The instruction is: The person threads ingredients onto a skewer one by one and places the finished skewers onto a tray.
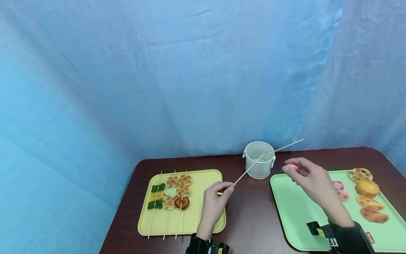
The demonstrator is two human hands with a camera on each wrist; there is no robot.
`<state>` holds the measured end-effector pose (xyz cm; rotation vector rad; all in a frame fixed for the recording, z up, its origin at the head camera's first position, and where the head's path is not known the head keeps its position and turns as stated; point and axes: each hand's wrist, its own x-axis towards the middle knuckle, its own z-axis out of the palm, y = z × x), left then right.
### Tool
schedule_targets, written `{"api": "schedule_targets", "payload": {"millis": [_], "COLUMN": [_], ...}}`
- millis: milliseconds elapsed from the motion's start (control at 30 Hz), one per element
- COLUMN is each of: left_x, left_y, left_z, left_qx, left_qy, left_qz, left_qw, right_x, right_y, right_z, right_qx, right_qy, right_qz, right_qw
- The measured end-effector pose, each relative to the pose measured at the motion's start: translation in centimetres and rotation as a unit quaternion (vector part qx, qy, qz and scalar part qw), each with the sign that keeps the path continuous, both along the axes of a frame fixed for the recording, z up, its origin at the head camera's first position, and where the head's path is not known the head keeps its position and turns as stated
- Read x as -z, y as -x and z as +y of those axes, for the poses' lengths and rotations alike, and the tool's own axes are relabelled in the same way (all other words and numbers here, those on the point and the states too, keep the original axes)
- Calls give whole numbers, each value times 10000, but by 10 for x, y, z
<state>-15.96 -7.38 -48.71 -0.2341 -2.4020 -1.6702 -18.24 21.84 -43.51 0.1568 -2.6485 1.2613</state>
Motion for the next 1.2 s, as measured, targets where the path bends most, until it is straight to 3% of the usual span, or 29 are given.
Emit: {"api": "schedule_targets", "payload": {"millis": [100,167,200,267,400,467,533,567,633,833,1033,1200], "left_x": [2,2,2,2,-1,-2,-2,-3,-3,-1,-2,-2], "left_y": [0,0,0,0,-2,-2,-2,-2,-1,-1,-1,0], "left_z": [0,-1,-1,-1,-2,-2,-2,-2,-3,-4,-2,0], "left_qx": [-47,-79,-91,-100,-92,-79,-70,-66,-40,217,241,256], "left_qy": [35,52,59,78,140,209,296,348,482,812,847,831], "left_qz": [-17,-23,-25,-42,-97,-119,-122,-118,-104,-61,32,89], "left_qw": [10000,10000,9999,9999,9998,9997,9995,9993,9988,9964,9961,9962], "right_x": [1,4,5,8,15,18,19,20,20,16,14,14], "right_y": [2,4,5,8,13,15,15,15,14,10,8,7], "right_z": [-10,-15,-17,-20,-21,-18,-16,-14,-12,-10,-14,-20], "right_qx": [-323,-545,-707,-1097,-2045,-2366,-2477,-2464,-2339,-1599,-1538,-1356], "right_qy": [1080,1920,2403,3367,5001,5511,5840,5950,6076,5955,6053,5950], "right_qz": [-265,-498,-598,-729,-818,-854,-879,-887,-901,-1132,-1180,-1102], "right_qw": [9933,9786,9663,9323,8375,7956,7681,7598,7537,7791,7720,7845]}}
